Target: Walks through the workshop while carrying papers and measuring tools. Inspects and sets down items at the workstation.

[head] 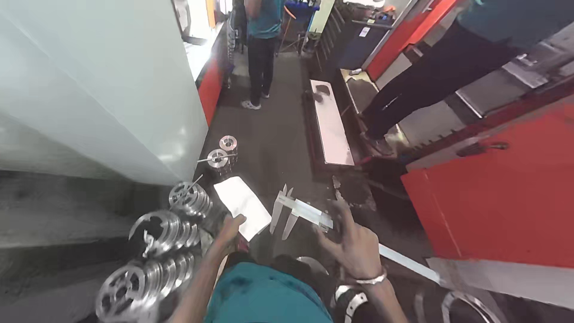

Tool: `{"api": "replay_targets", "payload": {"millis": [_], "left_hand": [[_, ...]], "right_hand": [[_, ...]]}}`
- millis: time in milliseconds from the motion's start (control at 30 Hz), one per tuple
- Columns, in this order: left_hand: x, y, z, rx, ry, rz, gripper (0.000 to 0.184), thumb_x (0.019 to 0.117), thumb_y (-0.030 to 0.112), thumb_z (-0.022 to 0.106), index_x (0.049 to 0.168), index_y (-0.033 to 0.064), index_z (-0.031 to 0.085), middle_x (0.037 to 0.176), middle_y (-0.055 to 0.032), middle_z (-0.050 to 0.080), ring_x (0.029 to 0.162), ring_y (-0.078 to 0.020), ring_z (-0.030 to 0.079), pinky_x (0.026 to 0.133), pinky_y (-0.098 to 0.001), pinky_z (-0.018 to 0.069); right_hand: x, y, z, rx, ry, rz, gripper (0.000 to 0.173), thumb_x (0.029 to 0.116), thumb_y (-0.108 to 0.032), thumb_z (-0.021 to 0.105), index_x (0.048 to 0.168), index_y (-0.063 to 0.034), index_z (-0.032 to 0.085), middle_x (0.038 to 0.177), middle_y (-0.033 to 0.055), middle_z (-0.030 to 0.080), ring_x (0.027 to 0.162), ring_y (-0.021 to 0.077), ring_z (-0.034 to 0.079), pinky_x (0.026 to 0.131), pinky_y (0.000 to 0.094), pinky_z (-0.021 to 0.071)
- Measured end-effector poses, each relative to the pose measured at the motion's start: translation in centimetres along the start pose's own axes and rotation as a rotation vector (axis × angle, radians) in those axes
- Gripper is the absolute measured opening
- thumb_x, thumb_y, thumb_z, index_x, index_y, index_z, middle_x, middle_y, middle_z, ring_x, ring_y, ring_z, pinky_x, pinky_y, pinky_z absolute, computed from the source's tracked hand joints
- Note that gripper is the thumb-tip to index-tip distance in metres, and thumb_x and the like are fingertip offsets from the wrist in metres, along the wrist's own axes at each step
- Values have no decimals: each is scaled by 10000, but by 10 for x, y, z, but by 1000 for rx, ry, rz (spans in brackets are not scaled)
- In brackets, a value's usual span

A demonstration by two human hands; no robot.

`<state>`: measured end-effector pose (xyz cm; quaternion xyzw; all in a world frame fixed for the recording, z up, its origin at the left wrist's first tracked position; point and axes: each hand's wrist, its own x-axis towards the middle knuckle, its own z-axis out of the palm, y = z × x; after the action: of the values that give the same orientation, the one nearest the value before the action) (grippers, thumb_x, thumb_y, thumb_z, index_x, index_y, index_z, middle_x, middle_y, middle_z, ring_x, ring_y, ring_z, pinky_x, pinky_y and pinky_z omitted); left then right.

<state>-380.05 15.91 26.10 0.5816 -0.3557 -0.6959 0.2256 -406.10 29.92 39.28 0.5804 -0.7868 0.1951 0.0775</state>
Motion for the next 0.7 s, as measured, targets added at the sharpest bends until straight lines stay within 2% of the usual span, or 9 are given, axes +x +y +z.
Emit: {"api": "replay_targets", "payload": {"millis": [100,233,300,333,367,433,500,567,700], "left_hand": [[57,79,19,135,-67,113,466,981,136,625,1387,-36,474,1191,-173,658,1052,-196,672,930,-386,567],[155,147,47,557,-50,361,270,990,254,650,1086,8,706,941,-108,742,861,-181,727,845,-431,599],[197,179,69,732,62,446,335,960,321,669,1189,80,708,1011,-123,743,954,-256,721,911,-538,557],[215,198,82,760,105,484,432,949,306,684,1342,134,641,1084,-129,742,1004,-281,718,936,-562,548],[231,215,97,777,120,523,609,948,283,683,1516,204,480,1164,-132,728,1037,-298,715,940,-575,552],[259,250,128,812,122,634,732,965,240,627,1612,229,284,1231,-154,687,1011,-310,711,880,-566,571],[286,296,164,839,71,750,474,1022,199,518,1495,185,484,1198,-139,697,997,-282,708,885,-530,570],[318,339,196,839,-2,856,325,1010,137,470,1199,164,733,992,-47,744,895,-185,697,844,-452,564],[386,414,254,617,-225,856,356,1029,191,435,1081,116,778,991,11,758,880,-40,679,826,-295,558]], "right_hand": [[71,26,21,17,-24,14,801,796,-720,621,1292,-93,666,634,40,651,464,243,596,418,492,481],[161,77,69,55,-76,-10,815,807,-759,599,1288,-106,680,650,46,668,485,254,617,440,508,501],[211,106,96,84,-82,-42,805,815,-762,602,1292,-118,681,650,39,665,491,246,617,451,502,507],[238,122,110,107,-73,-59,799,822,-762,601,1292,-121,683,648,36,662,491,240,612,452,496,504],[264,138,122,123,-68,-78,789,827,-763,599,1287,-128,686,656,35,674,496,236,620,449,492,505],[317,168,137,150,-93,-113,770,836,-756,597,1288,-139,681,691,33,700,518,238,645,452,500,516],[376,197,146,187,-107,-165,759,829,-734,620,1285,-131,684,693,33,699,512,236,638,445,497,514],[433,221,157,205,-114,-212,746,824,-740,617,1263,-141,692,667,23,683,490,219,620,430,481,503],[538,264,175,175,-116,-281,751,815,-750,608,1257,-150,703,652,28,684,490,226,633,431,472,503]]}}
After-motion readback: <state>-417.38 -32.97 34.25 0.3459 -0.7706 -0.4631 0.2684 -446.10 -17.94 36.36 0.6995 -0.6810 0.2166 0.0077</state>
